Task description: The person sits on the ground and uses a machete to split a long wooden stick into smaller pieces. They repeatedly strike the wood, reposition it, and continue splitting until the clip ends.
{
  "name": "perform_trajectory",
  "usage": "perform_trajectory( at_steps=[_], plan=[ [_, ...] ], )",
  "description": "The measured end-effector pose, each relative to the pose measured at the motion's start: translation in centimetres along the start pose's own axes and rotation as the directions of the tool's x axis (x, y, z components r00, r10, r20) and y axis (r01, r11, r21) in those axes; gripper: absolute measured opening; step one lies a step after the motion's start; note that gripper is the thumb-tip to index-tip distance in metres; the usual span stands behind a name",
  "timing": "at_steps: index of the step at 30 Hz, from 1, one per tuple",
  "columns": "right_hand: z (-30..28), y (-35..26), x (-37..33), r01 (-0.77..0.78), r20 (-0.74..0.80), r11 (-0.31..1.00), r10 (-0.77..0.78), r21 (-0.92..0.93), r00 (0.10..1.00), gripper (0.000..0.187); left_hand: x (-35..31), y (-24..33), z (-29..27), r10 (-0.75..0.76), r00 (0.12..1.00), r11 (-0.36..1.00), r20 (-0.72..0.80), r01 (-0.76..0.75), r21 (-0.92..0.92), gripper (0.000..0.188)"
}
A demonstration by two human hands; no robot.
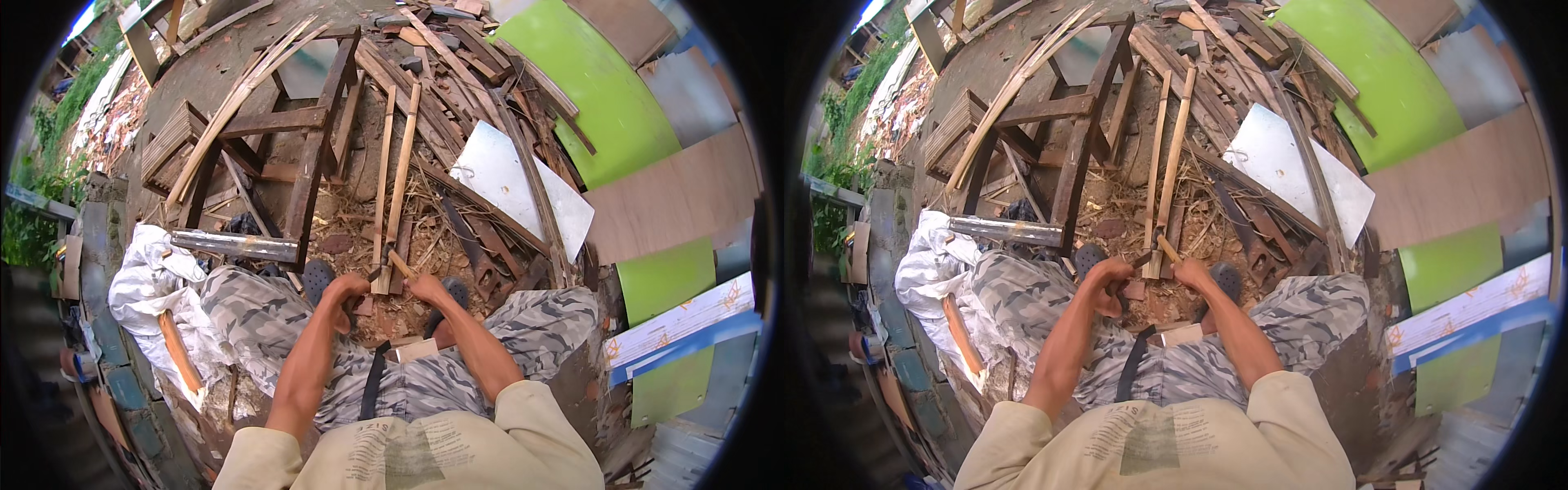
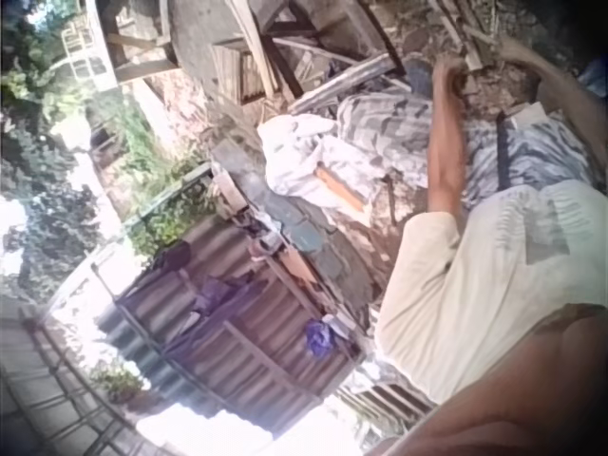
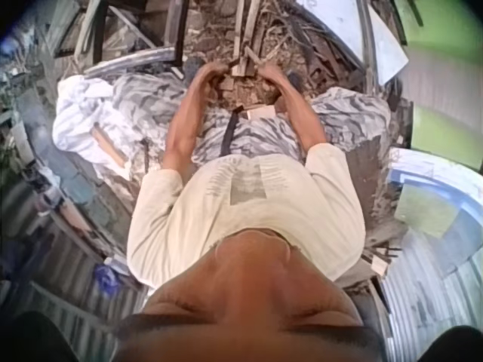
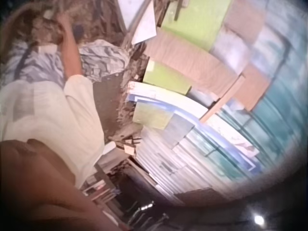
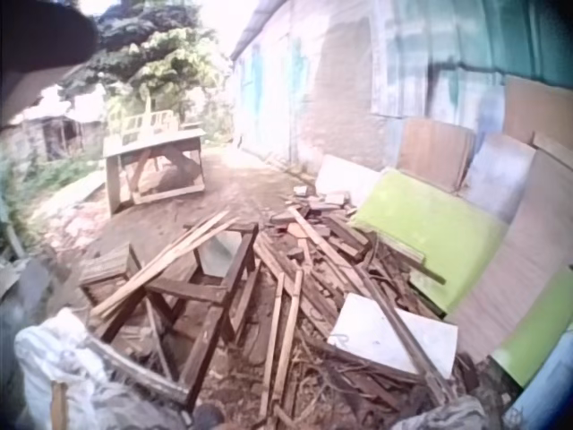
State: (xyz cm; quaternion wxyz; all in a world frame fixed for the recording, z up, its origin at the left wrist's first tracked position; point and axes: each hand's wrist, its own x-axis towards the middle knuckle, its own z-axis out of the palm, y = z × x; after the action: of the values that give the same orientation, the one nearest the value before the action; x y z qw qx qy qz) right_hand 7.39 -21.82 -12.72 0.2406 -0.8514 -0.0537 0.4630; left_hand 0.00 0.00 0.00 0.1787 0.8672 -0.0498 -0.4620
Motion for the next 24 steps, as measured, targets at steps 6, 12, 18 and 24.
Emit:
perform_trajectory(
  at_steps=[6, 12, 18, 24],
  plan=[
    [-1.9, 0.9, -3.2, 0.048, -0.15, 0.998, -0.043, 0.034, 0.988, 0.056, 6.1, 0.7, 3.9, -0.099, 0.993, 0.899, 0.058, 0.114, -0.423, 0.018],
    [0.8, 4.8, -0.4, 0.106, -0.15, 0.994, -0.108, -0.023, 0.983, 0.056, 7.3, -0.2, 2.2, -0.222, 0.955, 0.829, 0.195, 0.29, -0.478, 0.024],
    [-0.8, 7.5, 1.2, -0.192, -0.45, 0.977, 0.211, 0.09, 0.868, 0.04, 0.9, -0.4, 1.0, 0.125, 0.982, 0.941, -0.139, -0.162, -0.297, 0.033],
    [-1.2, 11.2, 2.9, -0.342, -0.824, 0.83, -0.222, -0.44, 0.522, 0.033, 3.7, -0.3, 0.4, -0.314, 0.949, 0.638, -0.042, 0.177, -0.75, 0.028]
  ],
)
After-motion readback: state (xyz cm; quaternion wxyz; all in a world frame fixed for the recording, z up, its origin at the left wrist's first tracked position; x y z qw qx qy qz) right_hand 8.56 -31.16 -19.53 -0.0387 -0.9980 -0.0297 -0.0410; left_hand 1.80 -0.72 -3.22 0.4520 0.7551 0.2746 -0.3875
